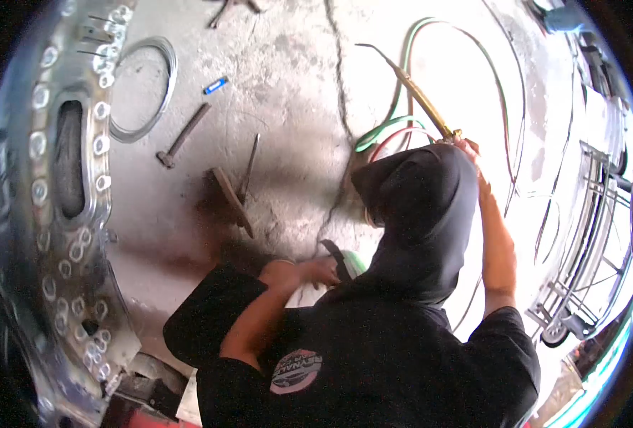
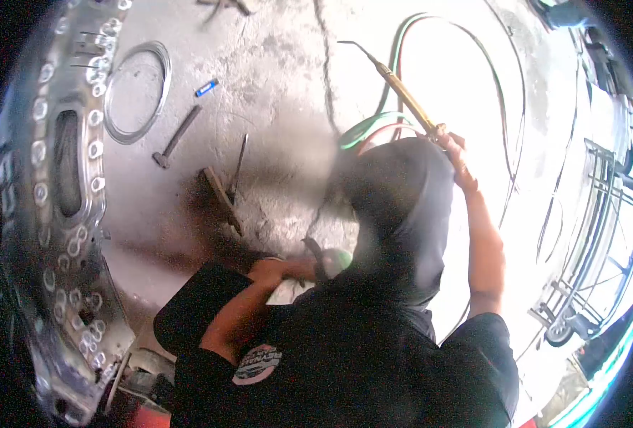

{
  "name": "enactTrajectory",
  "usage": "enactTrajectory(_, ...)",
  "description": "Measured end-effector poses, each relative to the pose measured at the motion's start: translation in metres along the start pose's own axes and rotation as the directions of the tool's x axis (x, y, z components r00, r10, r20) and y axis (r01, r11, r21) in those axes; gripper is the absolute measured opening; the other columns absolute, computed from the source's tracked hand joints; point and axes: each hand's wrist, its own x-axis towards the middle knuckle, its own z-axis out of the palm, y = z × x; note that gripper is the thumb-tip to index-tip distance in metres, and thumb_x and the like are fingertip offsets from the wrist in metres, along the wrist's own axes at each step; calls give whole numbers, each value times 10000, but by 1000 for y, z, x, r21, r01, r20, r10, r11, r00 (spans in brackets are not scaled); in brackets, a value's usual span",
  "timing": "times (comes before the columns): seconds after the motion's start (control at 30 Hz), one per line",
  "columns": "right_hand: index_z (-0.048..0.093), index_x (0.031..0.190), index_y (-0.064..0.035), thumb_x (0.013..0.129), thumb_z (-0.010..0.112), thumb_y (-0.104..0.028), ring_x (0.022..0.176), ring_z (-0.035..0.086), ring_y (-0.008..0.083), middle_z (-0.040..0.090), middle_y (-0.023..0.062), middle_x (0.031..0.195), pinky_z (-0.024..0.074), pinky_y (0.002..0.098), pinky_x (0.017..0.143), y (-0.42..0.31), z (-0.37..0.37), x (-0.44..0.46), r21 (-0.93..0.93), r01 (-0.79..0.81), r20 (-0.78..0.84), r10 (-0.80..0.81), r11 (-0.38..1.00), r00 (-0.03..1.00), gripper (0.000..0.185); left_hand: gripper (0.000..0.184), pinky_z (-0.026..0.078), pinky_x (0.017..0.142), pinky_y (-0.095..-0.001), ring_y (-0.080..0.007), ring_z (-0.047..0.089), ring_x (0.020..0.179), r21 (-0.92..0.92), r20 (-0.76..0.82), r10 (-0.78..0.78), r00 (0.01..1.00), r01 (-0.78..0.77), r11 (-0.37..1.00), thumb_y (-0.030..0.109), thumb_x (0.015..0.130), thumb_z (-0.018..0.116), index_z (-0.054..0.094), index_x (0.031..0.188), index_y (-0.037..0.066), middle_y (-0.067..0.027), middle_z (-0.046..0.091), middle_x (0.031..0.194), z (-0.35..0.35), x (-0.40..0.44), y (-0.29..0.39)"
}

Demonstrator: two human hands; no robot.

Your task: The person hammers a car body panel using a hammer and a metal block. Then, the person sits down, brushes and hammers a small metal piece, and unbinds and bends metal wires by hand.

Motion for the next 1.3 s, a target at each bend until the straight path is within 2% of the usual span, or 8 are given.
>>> enactTrajectory(0.2,657,820,1,867,696,-441,449,435,67,472,-24,532,317,253,417,-52,-119,-51,-300,362,23,-372,883,928,447,566,470,970,-412,-338,613,1142,26,-612,-23,791,49,998,326,861,687,557,1310,7,-211,613,1271,-121,-40,51)
enactTrajectory(0.27,683,828,13,796,763,-386,464,462,83,519,-3,549,345,272,426,-64,-197,-63,-729,673,426,-852,-124,304,408,555,486,943,-374,-303,614,1137,116,-665,46,746,43,992,322,931,635,497,1363,1,-237,620,1241,-147,-76,78)
enactTrajectory(0.33,729,883,-11,765,728,-396,575,617,160,664,106,697,485,306,511,-119,-255,-154,-683,107,-119,-255,723,960,403,521,476,945,-379,-323,623,1112,311,-694,279,664,-74,948,203,871,617,532,1308,-68,-244,623,1239,-165,-118,106)
enactTrajectory(0.53,700,741,10,755,742,-452,603,675,324,659,180,630,530,427,599,-94,-399,-294,-892,-382,-440,-662,242,607,464,479,521,684,-310,-187,647,876,327,-793,375,480,-184,927,207,893,653,556,1291,-42,-168,685,1040,-165,-194,137)
enactTrajectory(0.67,713,727,-11,773,733,-415,627,679,356,647,193,622,526,458,614,29,-407,-298,-750,-324,-660,-689,577,301,407,495,514,888,-363,-277,652,1048,430,-668,443,598,-175,886,214,874,690,561,1285,-29,-230,656,1149,-126,-266,185)
enactTrajectory(0.9,738,858,-149,862,634,-425,393,394,103,446,-31,510,315,283,370,166,-267,-245,-107,1,-600,-65,994,797,295,255,518,793,-360,-245,676,887,679,-697,686,208,-117,725,197,876,675,666,1016,-16,-161,704,932,-81,-341,258)
enactTrajectory(1.07,600,678,-107,761,694,-575,406,381,122,469,14,552,281,291,378,187,-96,-186,461,30,-437,197,887,878,485,299,515,735,-407,-351,674,855,743,-439,691,574,-200,638,290,858,695,681,939,2,-197,690,927,35,-219,252)
enactTrajectory(1.3,669,766,-32,808,743,-465,442,466,128,534,45,580,324,293,401,175,-17,-139,412,62,-314,78,909,946,442,222,510,653,-509,-417,637,774,851,-372,784,498,-154,502,249,890,647,578,826,48,-177,661,798,81,-123,231)
